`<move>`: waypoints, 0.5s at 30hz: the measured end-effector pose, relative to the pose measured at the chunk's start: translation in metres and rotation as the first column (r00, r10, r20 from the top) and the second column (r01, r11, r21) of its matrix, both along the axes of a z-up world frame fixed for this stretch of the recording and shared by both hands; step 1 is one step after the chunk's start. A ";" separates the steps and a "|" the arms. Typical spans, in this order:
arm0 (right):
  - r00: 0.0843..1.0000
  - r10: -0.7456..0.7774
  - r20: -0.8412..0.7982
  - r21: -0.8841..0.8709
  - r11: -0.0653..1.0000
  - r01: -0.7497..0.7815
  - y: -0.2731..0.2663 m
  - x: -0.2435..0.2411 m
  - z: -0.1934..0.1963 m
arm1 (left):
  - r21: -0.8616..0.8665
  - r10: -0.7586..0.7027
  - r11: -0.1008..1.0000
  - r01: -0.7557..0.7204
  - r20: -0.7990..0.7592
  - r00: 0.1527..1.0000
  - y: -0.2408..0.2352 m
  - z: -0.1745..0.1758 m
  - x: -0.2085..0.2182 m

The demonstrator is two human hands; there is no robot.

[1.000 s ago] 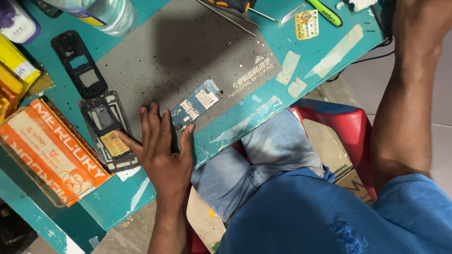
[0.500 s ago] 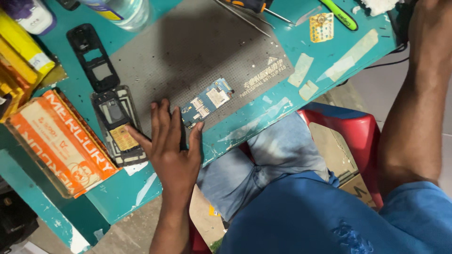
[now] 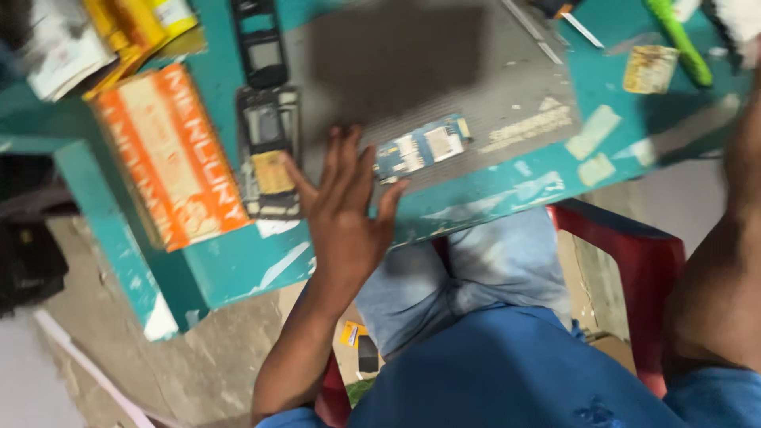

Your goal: The person uses a metal tool to pry and adjust components on a disassembled mobile phone keypad assembly. They then wipe the keypad and screen with a cloth and a liquid from a spray bottle, and finally flip the assembly over to inspect the circuit board.

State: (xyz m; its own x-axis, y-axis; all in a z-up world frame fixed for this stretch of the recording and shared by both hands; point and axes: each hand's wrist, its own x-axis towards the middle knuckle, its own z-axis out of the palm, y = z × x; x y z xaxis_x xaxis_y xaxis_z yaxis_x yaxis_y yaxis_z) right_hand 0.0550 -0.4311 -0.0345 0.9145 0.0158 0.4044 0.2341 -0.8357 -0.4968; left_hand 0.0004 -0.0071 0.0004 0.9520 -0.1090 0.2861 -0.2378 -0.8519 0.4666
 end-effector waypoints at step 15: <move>0.762 0.599 -0.248 -0.155 0.752 -0.641 0.176 0.040 0.061 | -0.070 -0.006 0.998 0.002 -0.057 0.998 0.004 -0.004 0.000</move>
